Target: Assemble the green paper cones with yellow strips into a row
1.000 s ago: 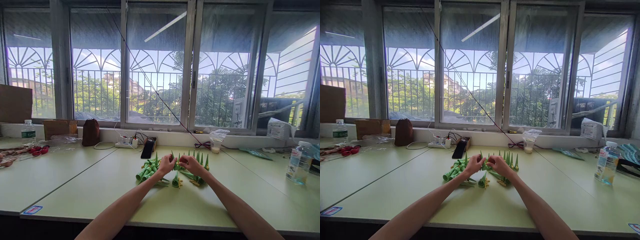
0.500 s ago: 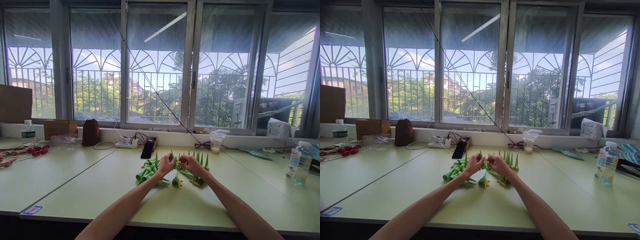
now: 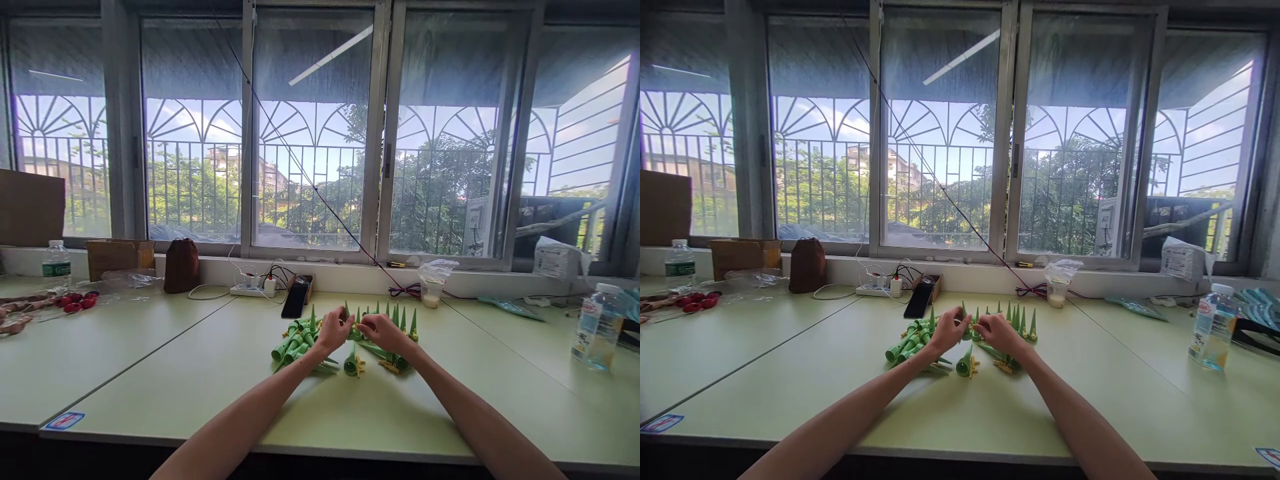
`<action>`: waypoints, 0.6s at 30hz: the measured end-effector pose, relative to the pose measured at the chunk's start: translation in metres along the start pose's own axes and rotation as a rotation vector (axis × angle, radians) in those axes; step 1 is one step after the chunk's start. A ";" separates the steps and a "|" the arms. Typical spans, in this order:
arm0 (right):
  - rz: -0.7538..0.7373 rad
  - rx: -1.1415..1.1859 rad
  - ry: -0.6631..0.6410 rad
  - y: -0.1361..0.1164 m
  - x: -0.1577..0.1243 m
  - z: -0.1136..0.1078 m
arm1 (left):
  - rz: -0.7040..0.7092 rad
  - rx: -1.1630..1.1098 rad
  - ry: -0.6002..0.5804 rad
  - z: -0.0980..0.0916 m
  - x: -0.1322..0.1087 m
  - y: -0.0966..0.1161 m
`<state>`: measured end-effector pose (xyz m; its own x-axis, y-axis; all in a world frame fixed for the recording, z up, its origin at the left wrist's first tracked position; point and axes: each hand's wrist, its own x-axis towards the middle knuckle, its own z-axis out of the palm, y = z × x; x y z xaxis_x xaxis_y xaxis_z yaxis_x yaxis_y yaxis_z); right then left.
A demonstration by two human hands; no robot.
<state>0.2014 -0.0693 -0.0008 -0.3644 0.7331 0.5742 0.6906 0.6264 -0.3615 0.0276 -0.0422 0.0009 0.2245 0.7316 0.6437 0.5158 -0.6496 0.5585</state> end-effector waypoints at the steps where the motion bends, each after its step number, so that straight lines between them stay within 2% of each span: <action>1: -0.002 0.002 0.003 -0.001 0.000 0.000 | 0.001 0.004 0.005 0.000 0.000 0.000; 18: -0.016 -0.002 0.000 -0.001 -0.001 0.001 | 0.031 0.018 0.003 0.001 -0.001 0.000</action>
<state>0.2003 -0.0705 -0.0013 -0.3755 0.7230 0.5798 0.6858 0.6376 -0.3509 0.0284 -0.0431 -0.0001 0.2383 0.7105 0.6621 0.5231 -0.6683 0.5288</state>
